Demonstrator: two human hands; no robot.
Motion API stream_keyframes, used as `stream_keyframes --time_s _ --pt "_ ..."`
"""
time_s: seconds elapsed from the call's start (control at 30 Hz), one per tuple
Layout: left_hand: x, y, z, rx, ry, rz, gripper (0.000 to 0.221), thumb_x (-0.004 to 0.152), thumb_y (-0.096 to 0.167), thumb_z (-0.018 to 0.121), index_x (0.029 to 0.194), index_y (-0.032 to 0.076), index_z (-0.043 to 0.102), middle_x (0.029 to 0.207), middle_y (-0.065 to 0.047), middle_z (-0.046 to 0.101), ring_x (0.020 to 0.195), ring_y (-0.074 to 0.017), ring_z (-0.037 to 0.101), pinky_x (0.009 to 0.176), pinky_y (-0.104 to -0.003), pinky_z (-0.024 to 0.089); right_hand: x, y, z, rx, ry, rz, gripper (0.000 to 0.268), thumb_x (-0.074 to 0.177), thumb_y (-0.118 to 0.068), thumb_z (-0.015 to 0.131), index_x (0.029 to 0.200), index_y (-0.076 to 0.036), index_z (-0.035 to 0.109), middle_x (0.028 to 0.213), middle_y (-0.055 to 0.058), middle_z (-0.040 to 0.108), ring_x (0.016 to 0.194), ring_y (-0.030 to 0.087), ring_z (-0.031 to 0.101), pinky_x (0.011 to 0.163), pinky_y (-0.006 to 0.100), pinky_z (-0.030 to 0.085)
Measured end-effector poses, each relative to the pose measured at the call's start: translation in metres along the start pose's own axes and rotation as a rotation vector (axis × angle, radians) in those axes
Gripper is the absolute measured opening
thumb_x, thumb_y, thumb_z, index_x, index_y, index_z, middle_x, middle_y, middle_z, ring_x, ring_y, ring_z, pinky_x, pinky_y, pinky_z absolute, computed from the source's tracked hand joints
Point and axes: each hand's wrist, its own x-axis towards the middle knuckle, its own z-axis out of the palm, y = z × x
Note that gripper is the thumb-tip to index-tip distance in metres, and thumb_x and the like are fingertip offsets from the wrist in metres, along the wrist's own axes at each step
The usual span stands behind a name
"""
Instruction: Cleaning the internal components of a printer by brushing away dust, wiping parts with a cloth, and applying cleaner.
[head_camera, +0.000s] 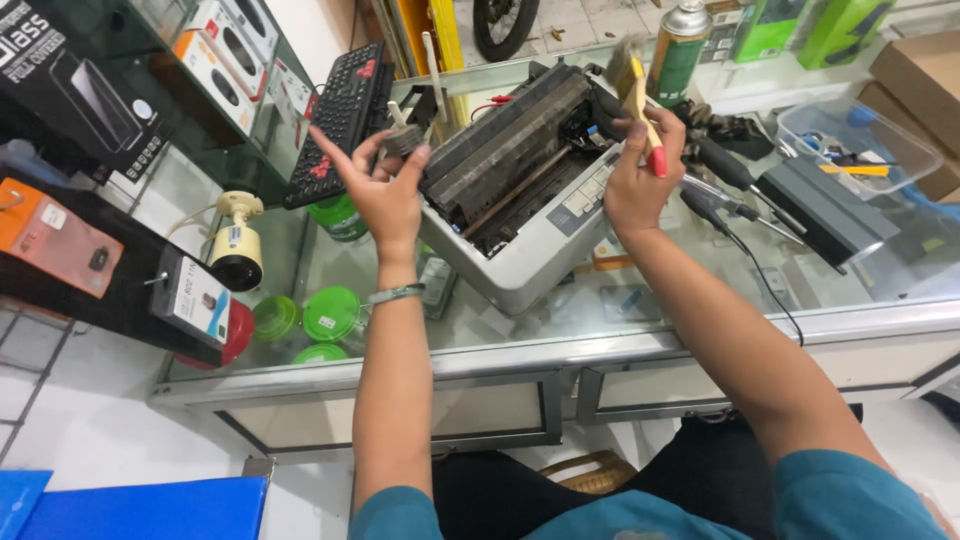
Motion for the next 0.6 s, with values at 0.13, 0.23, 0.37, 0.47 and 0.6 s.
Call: stream_keyframes --time_s 0.13,0.23,0.37,0.47,0.6 --pt "-0.017 0.060 0.017 0.135 0.009 -0.149 0.128 0.083 -0.002 0.087 0.164 0.029 -0.008 0.118 -0.010 0.072 0.070 -0.0059 0.063 0.074 -0.023 0.061 0.010 0.027 0.011 0.126 -0.091 0.144 0.015 0.113 -0.018 0.046 0.120 -0.007 0.053 0.090 0.011 0.075 0.053 0.012 0.053 0.045 0.027 0.042" --pt "-0.032 0.073 0.024 0.225 0.083 -0.171 0.129 0.081 0.005 0.089 0.163 0.029 -0.008 0.119 -0.009 0.072 0.074 -0.0105 0.069 0.070 -0.025 0.065 0.028 0.032 0.019 0.119 -0.187 0.156 0.012 0.112 -0.014 0.053 0.118 -0.005 0.058 0.090 0.011 0.076 0.053 0.010 0.053 0.042 0.023 0.043" --pt "-0.039 0.074 0.025 0.083 0.215 -0.166 0.125 0.083 0.017 0.085 0.164 0.023 -0.011 0.127 -0.012 0.068 0.074 -0.0116 0.062 0.071 -0.027 0.059 0.072 -0.026 0.018 0.264 -0.384 0.083 0.033 0.116 -0.021 0.055 0.088 -0.004 0.062 0.069 0.006 0.063 0.061 0.016 0.063 0.057 0.029 0.049" --pt "-0.043 0.068 0.023 -0.049 0.289 -0.162 0.123 0.084 0.017 0.083 0.165 0.023 -0.010 0.127 -0.013 0.064 0.070 -0.0091 0.052 0.065 -0.024 0.053 0.098 -0.062 0.038 0.231 -0.763 0.184 0.049 0.117 -0.031 0.051 0.073 -0.011 0.056 0.062 0.000 0.053 0.054 0.012 0.049 0.052 0.028 0.038" --pt "-0.051 0.059 0.022 -0.085 0.310 -0.084 0.123 0.084 0.015 0.085 0.166 0.024 -0.006 0.123 -0.011 0.063 0.075 -0.0096 0.053 0.069 -0.024 0.053 0.101 -0.097 0.081 0.240 -1.181 0.322 0.038 0.116 -0.030 0.049 0.082 -0.014 0.055 0.072 -0.002 0.058 0.059 0.007 0.055 0.049 0.020 0.044"
